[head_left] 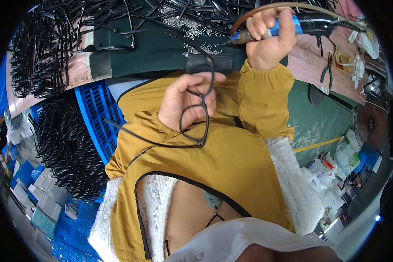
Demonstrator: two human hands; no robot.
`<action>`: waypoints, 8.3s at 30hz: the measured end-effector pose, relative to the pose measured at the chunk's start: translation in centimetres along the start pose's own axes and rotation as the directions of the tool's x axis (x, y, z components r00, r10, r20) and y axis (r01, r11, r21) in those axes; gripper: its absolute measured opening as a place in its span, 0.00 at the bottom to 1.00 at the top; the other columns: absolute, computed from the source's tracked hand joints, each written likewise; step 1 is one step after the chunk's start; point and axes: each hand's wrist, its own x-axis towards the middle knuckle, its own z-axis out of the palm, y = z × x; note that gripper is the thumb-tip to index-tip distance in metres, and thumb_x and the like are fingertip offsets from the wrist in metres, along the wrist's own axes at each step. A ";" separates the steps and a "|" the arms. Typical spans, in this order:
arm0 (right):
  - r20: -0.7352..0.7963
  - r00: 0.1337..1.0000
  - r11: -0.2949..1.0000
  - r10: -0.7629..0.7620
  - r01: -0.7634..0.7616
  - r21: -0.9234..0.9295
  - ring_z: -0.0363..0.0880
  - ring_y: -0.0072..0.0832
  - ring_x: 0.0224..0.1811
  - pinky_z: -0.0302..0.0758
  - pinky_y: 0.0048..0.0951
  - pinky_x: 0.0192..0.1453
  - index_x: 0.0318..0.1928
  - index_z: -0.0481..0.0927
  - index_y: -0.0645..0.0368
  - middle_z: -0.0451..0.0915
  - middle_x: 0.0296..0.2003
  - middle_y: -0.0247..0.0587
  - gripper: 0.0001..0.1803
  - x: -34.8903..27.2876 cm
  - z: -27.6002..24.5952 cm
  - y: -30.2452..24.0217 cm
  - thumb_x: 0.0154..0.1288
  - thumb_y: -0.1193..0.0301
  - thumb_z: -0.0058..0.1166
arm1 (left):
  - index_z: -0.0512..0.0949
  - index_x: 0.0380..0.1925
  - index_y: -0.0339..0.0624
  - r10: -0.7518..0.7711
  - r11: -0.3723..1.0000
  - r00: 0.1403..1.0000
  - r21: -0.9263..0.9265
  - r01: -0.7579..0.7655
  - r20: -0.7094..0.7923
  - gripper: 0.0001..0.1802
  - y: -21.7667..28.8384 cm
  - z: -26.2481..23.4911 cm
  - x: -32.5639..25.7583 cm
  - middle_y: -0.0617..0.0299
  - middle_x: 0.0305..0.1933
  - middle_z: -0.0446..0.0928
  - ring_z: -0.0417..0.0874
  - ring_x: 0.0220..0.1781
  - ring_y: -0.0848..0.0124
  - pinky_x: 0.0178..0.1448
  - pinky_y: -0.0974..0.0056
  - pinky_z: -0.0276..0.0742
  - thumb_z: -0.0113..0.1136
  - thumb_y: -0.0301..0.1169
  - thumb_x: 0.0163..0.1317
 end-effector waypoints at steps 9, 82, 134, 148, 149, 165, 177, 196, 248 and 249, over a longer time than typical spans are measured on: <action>0.216 0.958 0.965 0.191 -0.224 0.139 0.63 0.16 0.23 0.60 0.18 0.22 0.45 0.73 0.51 0.65 0.26 0.25 0.09 -0.7 -0.6 -0.3 0.80 0.60 0.49 | 0.74 0.52 0.36 0.711 0.241 0.499 0.495 -0.835 0.495 0.11 0.4 -0.2 1.1 0.49 0.60 0.77 0.79 0.67 0.56 0.70 0.55 0.78 0.50 0.15 0.73; 0.318 0.919 0.341 -0.232 0.383 -0.859 0.83 0.25 0.40 0.78 0.24 0.45 0.47 0.84 0.63 0.83 0.41 0.39 0.07 10.0 -12.4 -9.3 0.70 0.77 0.60 | 0.71 0.61 0.30 0.799 -0.555 0.477 0.754 0.351 0.366 0.25 34.4 16.9 13.9 0.30 0.54 0.81 0.80 0.61 0.35 0.69 0.41 0.72 0.44 0.33 0.68; -0.005 0.989 0.701 0.149 -0.109 -0.705 0.83 0.19 0.32 0.81 0.19 0.33 0.44 0.84 0.72 0.84 0.43 0.41 0.05 -10.3 2.2 0.8 0.70 0.83 0.62 | 0.79 0.42 0.32 0.799 -0.318 0.018 0.447 -0.836 0.602 0.25 -2.0 -5.7 3.7 0.49 0.35 0.82 0.87 0.39 0.60 0.63 0.40 0.85 0.84 0.22 0.45; 0.359 0.810 0.661 0.464 -0.047 -0.749 0.85 0.24 0.46 0.82 0.24 0.45 0.59 0.79 0.63 0.77 0.49 0.38 0.21 -6.4 3.1 -0.9 0.66 0.83 0.58 | 0.63 0.63 0.30 0.915 0.362 0.397 0.294 -0.885 0.069 0.21 1.1 -3.8 -0.7 0.48 0.47 0.80 0.87 0.55 0.51 0.58 0.55 0.87 0.50 0.18 0.71; 0.373 0.800 0.623 0.469 -0.001 -0.782 0.85 0.25 0.46 0.82 0.24 0.44 0.59 0.79 0.61 0.77 0.49 0.38 0.21 -5.5 3.9 -0.3 0.66 0.81 0.59 | 0.65 0.61 0.28 0.903 0.414 0.430 0.263 -0.871 0.003 0.20 1.8 -3.9 -1.2 0.49 0.43 0.81 0.89 0.47 0.52 0.53 0.58 0.89 0.49 0.20 0.71; 0.081 0.907 0.514 0.413 -0.159 -0.843 0.80 0.15 0.32 0.80 0.19 0.39 0.50 0.78 0.65 0.78 0.33 0.31 0.12 -7.5 2.6 -3.0 0.67 0.83 0.60 | 0.79 0.51 0.26 0.598 0.762 0.800 0.283 -0.582 0.036 0.37 3.6 -2.9 -1.7 0.55 0.25 0.79 0.86 0.29 0.59 0.37 0.61 0.84 0.32 0.53 0.80; 0.236 0.912 0.746 0.336 -0.105 -0.657 0.83 0.24 0.41 0.85 0.25 0.45 0.47 0.79 0.71 0.81 0.46 0.44 0.07 -8.7 -0.6 -1.3 0.71 0.84 0.57 | 0.77 0.62 0.32 -0.058 0.930 0.988 0.368 0.001 0.144 0.22 1.7 -1.2 0.4 0.56 0.24 0.81 0.87 0.24 0.64 0.25 0.71 0.79 0.43 0.32 0.77; 0.428 0.864 0.419 -0.264 0.503 -0.756 0.85 0.32 0.36 0.82 0.30 0.39 0.43 0.83 0.68 0.85 0.36 0.47 0.05 -8.5 -0.6 -3.7 0.70 0.80 0.58 | 0.71 0.67 0.28 0.132 0.860 0.988 0.485 -0.157 0.085 0.26 3.3 0.7 -0.9 0.56 0.21 0.78 0.84 0.24 0.64 0.28 0.69 0.76 0.43 0.34 0.76; 0.198 0.960 0.976 0.200 -0.213 0.048 0.71 0.27 0.22 0.66 0.28 0.25 0.48 0.72 0.50 0.71 0.26 0.37 0.25 -6.3 1.5 -1.5 0.66 0.48 0.66 | 0.76 0.57 0.53 -0.188 0.980 0.981 0.054 0.190 -0.048 0.16 -0.6 -0.9 1.6 0.66 0.22 0.72 0.72 0.20 0.73 0.26 0.70 0.64 0.58 0.42 0.74; 0.249 0.948 0.974 0.199 -0.220 0.058 0.70 0.26 0.22 0.65 0.28 0.25 0.49 0.72 0.50 0.71 0.26 0.36 0.25 -5.9 1.4 -1.5 0.67 0.47 0.65 | 0.77 0.57 0.52 -0.177 0.980 0.980 0.078 0.184 -0.091 0.16 -0.7 -0.8 1.5 0.66 0.22 0.72 0.71 0.20 0.73 0.26 0.69 0.64 0.57 0.43 0.75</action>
